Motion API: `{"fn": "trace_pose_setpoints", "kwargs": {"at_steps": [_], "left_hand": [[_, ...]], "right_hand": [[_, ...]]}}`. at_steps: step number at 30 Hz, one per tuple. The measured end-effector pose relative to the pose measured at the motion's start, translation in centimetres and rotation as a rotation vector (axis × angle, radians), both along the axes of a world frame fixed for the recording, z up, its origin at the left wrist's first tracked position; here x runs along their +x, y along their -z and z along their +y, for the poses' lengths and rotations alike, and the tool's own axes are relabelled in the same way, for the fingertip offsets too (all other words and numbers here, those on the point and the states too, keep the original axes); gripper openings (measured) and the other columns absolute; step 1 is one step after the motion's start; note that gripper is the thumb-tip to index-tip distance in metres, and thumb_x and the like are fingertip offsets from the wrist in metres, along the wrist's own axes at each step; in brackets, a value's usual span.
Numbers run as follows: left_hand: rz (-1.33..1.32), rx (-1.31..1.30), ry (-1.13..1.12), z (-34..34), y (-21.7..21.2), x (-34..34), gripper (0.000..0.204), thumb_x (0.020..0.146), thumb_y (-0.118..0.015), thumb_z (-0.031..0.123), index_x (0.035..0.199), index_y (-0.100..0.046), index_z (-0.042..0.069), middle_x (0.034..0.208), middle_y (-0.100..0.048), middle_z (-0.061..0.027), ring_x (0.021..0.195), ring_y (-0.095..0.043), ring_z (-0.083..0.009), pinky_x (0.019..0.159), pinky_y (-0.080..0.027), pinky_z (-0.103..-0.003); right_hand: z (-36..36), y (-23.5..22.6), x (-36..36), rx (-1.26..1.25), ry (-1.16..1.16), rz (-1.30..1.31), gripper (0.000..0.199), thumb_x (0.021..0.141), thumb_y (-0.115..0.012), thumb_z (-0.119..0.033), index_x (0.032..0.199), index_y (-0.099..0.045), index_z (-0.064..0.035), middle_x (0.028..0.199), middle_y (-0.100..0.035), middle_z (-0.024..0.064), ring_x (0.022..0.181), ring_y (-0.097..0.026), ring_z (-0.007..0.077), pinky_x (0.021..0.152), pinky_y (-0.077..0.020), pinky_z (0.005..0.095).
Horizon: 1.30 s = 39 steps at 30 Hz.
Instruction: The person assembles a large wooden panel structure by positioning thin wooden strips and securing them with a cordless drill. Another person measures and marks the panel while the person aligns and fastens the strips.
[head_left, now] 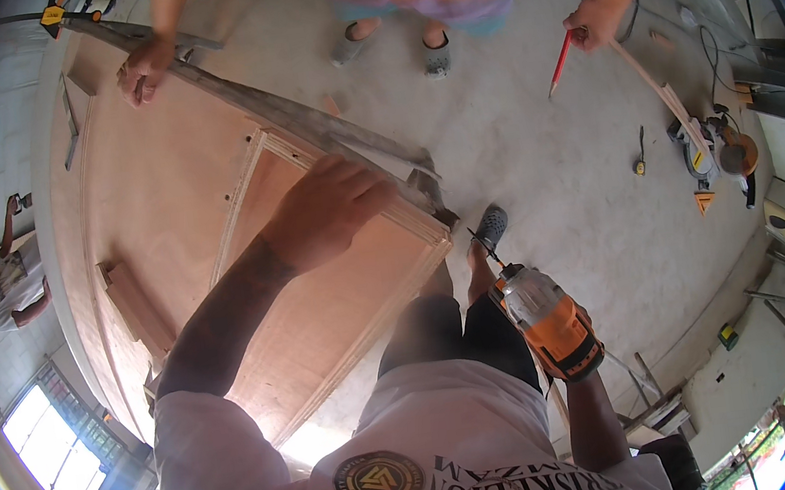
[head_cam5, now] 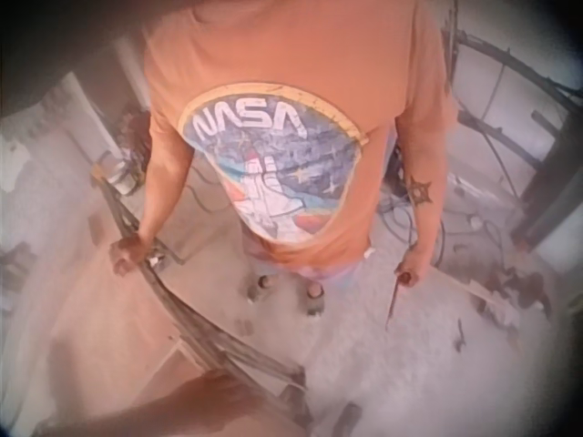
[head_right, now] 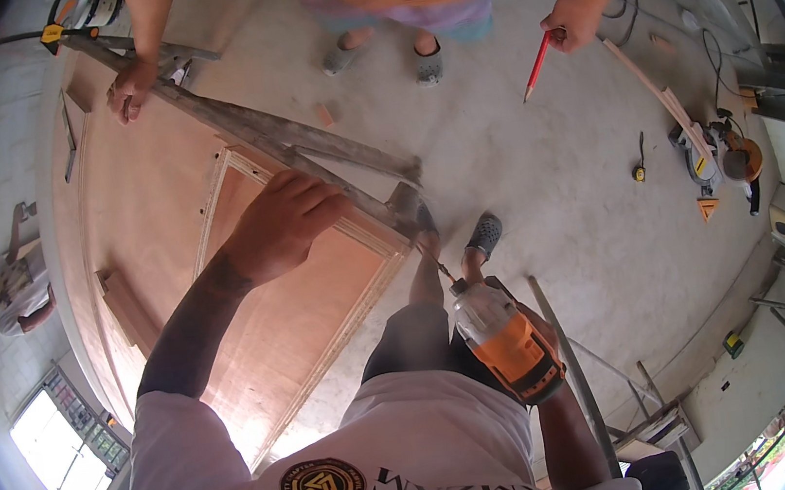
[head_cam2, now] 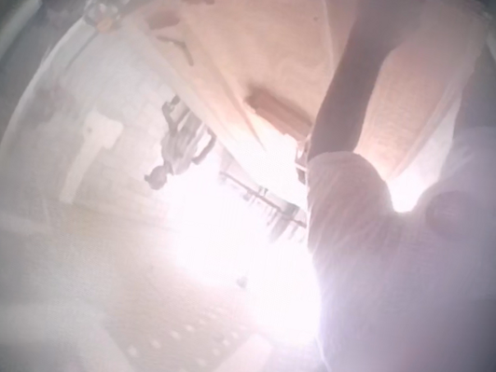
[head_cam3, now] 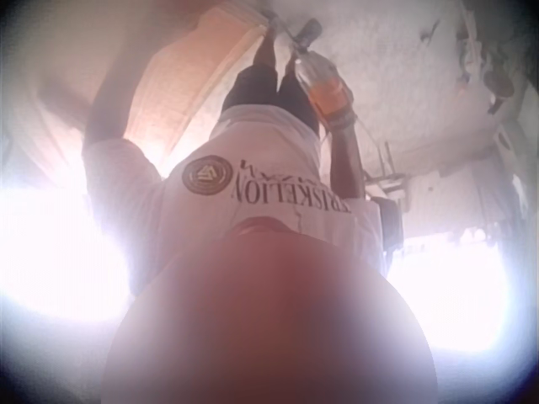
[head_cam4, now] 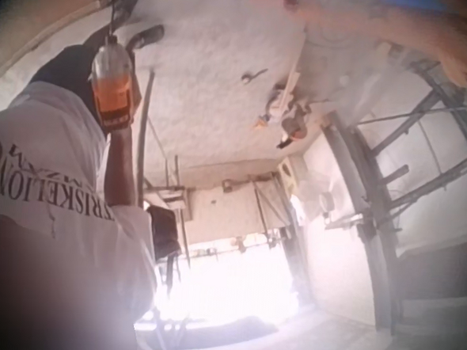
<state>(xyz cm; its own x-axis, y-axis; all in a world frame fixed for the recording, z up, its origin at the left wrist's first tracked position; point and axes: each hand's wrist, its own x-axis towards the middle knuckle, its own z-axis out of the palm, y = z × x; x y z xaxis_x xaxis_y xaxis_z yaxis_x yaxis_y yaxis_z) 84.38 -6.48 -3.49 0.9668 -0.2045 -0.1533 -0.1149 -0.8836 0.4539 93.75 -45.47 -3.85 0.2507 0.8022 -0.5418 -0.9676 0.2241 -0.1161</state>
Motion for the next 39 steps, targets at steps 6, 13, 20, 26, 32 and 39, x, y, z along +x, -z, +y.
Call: {"fn": "trace_pose_setpoints", "kwargs": {"at_steps": [6,13,20,26,32,39], "left_hand": [[-0.060,0.004,-0.018,-0.1,0.0,0.1,0.043,0.077,-0.069,-0.003,0.119,-0.065,0.009,0.119,-0.065,-0.0054,0.115,-0.060,-0.0256,0.104,-0.045,-0.042],[-0.022,0.024,-0.018,0.3,0.3,0.3,0.043,0.077,-0.071,-0.003,0.119,-0.065,0.008,0.119,-0.065,-0.0053,0.117,-0.060,-0.0254,0.106,-0.045,-0.042],[-0.011,0.131,-0.035,-0.7,-0.9,0.9,0.041,0.080,-0.073,0.004,0.119,-0.064,0.009,0.120,-0.065,-0.0071,0.121,-0.059,-0.0260,0.119,-0.034,-0.051],[-0.173,0.108,-0.277,-4.7,-4.0,0.6,0.039,0.078,-0.078,0.016,0.113,-0.063,0.006,0.111,-0.065,-0.0140,0.111,-0.063,-0.0333,0.107,-0.042,-0.051],[-0.074,-0.155,-0.714,-12.2,-1.8,-3.5,0.043,0.074,-0.088,0.017,0.105,-0.063,0.002,0.097,-0.067,-0.0176,0.088,-0.067,-0.0363,0.077,-0.055,-0.046],[-0.146,-0.131,-0.812,-14.7,0.5,-3.9,0.026,0.079,-0.083,0.006,0.102,-0.071,0.001,0.097,-0.074,-0.0137,0.087,-0.070,-0.0337,0.077,-0.058,-0.043]], "right_hand": [[-0.9,0.7,-0.1,-0.258,-0.166,-0.184,0.052,0.110,-0.044,-0.032,0.155,-0.045,-0.0049,0.149,-0.057,0.0182,0.127,-0.065,0.0302,0.101,-0.0607,0.0429],[-1.6,2.3,-0.6,-0.347,-0.272,-0.636,0.052,0.109,-0.048,-0.027,0.153,-0.046,-0.0011,0.146,-0.058,0.0207,0.125,-0.067,0.0311,0.097,-0.0632,0.0412],[-0.4,3.0,-0.3,0.012,0.111,0.171,0.052,0.110,-0.048,-0.028,0.154,-0.044,-0.0013,0.144,-0.058,0.0209,0.125,-0.066,0.0330,0.099,-0.0632,0.0450],[-0.7,2.5,-0.1,-0.076,0.036,0.075,0.049,0.112,-0.045,-0.028,0.154,-0.046,-0.0047,0.146,-0.058,0.0166,0.128,-0.065,0.0305,0.102,-0.0616,0.0462],[-2.9,4.3,-1.2,-0.407,-0.311,-0.758,0.048,0.107,-0.055,-0.017,0.149,-0.046,0.0056,0.136,-0.064,0.0220,0.115,-0.072,0.0283,0.093,-0.0658,0.0382],[-2.3,3.7,-0.6,-0.296,-0.142,-0.476,0.054,0.098,-0.068,-0.003,0.148,-0.048,0.0036,0.133,-0.066,0.0203,0.112,-0.073,0.0250,0.092,-0.0656,0.0357]]}}
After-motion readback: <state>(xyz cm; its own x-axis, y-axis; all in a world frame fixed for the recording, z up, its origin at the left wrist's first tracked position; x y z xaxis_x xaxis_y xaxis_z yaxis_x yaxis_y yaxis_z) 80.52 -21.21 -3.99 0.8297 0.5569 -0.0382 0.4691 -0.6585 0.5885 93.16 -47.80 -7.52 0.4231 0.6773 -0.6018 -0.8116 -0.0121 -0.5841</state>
